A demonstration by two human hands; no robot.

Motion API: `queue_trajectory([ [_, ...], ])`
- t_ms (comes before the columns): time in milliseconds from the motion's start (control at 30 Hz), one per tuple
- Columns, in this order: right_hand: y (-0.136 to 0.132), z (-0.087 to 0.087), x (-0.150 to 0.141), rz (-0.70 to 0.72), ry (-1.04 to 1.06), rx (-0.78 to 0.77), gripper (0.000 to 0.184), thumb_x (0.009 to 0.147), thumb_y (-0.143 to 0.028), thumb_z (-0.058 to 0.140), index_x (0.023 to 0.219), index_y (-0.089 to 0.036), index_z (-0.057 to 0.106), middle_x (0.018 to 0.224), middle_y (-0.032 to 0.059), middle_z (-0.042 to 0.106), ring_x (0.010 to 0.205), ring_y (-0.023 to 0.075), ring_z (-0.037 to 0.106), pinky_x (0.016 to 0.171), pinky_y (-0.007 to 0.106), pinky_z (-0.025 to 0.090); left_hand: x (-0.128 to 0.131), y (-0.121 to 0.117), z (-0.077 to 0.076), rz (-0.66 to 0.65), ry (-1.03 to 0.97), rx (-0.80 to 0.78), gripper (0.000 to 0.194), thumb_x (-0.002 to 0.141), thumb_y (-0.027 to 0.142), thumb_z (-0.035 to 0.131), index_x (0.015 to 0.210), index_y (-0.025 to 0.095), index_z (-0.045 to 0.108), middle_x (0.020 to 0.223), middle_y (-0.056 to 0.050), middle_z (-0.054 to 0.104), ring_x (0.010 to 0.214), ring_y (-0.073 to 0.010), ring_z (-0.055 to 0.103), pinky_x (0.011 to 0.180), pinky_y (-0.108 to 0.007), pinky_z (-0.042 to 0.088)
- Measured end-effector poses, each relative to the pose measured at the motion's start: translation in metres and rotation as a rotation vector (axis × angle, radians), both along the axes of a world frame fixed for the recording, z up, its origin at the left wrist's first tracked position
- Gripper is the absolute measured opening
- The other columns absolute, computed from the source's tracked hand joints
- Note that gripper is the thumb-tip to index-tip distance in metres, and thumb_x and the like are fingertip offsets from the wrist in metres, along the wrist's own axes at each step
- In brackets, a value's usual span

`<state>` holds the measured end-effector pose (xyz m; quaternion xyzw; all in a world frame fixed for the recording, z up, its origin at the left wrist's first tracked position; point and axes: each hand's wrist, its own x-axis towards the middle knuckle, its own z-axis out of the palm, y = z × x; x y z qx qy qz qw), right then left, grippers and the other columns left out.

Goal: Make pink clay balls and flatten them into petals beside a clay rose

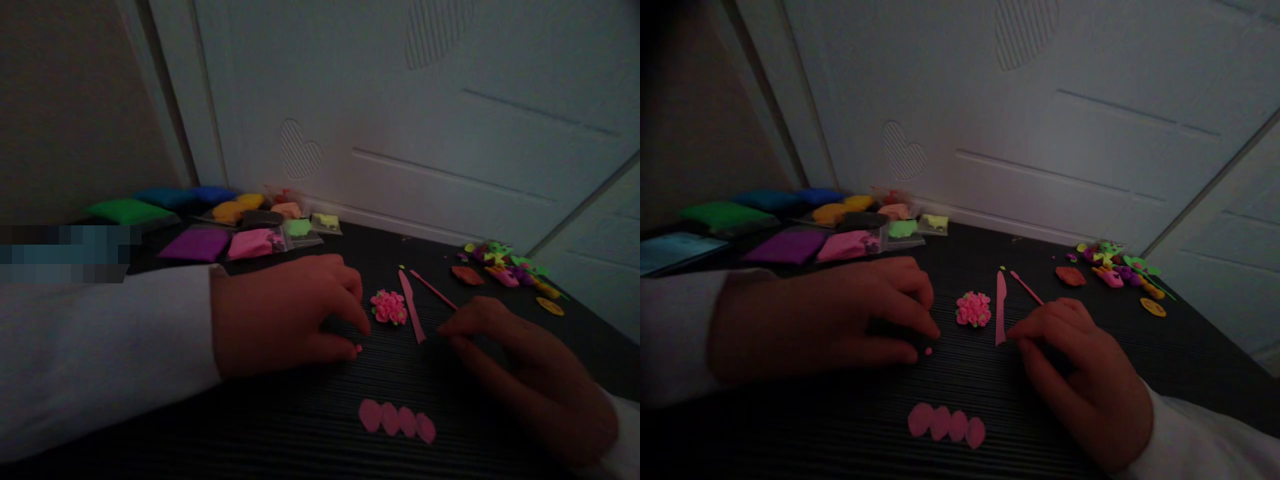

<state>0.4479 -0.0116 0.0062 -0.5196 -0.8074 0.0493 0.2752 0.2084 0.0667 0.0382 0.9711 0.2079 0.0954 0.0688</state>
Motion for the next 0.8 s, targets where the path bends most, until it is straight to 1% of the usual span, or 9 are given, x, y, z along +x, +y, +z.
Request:
queue_trajectory([
  [133, -0.001, 0.001, 0.002, 0.017, 0.016, -0.033, 0.012, 0.077, -0.020, 0.046, 0.087, -0.024, 0.052, 0.079, 0.0002, 0.053, 0.075, 0.0148, 0.050, 0.068, 0.032, 0.039, 0.005, 0.000, -0.013, -0.072, 0.034, -0.004, 0.010, 0.073, 0.027, 0.054, 0.078, 0.028, 0.063, 0.077, 0.004, 0.056, 0.080, -0.0130, 0.044, 0.071, -0.028, 0.030],
  [333, -0.002, 0.002, 0.003, 0.034, 0.010, -0.048, 0.013, 0.077, -0.017, 0.045, 0.087, -0.024, 0.051, 0.077, -0.0007, 0.052, 0.075, 0.0139, 0.047, 0.068, 0.031, 0.038, 0.009, 0.002, -0.014, -0.090, 0.000, 0.020, 0.012, 0.076, 0.024, 0.051, 0.072, 0.025, 0.061, 0.074, 0.005, 0.056, 0.080, -0.0136, 0.043, 0.074, -0.030, 0.028],
  [433, -0.003, 0.002, 0.001, 0.075, 0.014, -0.034, 0.015, 0.076, -0.014, 0.046, 0.086, -0.024, 0.051, 0.078, -0.0004, 0.052, 0.076, 0.0141, 0.047, 0.070, 0.032, 0.036, 0.011, -0.002, -0.018, -0.103, -0.032, 0.103, 0.012, 0.076, 0.024, 0.050, 0.070, 0.022, 0.060, 0.075, 0.003, 0.056, 0.081, -0.0153, 0.042, 0.074, -0.032, 0.029],
  [533, -0.003, 0.002, -0.001, 0.080, 0.011, -0.023, 0.015, 0.076, -0.013, 0.045, 0.085, -0.024, 0.052, 0.078, 0.0004, 0.053, 0.075, 0.0150, 0.047, 0.072, 0.033, 0.036, 0.010, -0.007, -0.024, -0.089, -0.119, 0.184, 0.012, 0.077, 0.020, 0.048, 0.072, 0.021, 0.059, 0.078, 0.001, 0.055, 0.084, -0.0160, 0.042, 0.076, -0.032, 0.030],
  [633, -0.003, 0.001, -0.001, 0.063, 0.016, -0.017, 0.014, 0.075, -0.014, 0.045, 0.084, -0.024, 0.052, 0.079, 0.0007, 0.053, 0.072, 0.0148, 0.048, 0.073, 0.034, 0.036, 0.008, -0.007, -0.030, -0.091, -0.214, 0.168, 0.015, 0.079, 0.019, 0.043, 0.076, 0.020, 0.058, 0.083, 0.001, 0.055, 0.089, -0.0148, 0.041, 0.079, -0.030, 0.031],
  [800, -0.004, -0.001, 0.000, 0.069, -0.018, -0.005, 0.017, 0.076, -0.014, 0.044, 0.087, -0.025, 0.051, 0.080, 0.0004, 0.053, 0.075, 0.0148, 0.049, 0.071, 0.033, 0.038, 0.008, -0.004, -0.031, -0.083, -0.251, 0.126, 0.009, 0.077, 0.019, 0.047, 0.073, 0.019, 0.056, 0.083, 0.002, 0.053, 0.089, -0.0130, 0.041, 0.080, -0.027, 0.033],
])
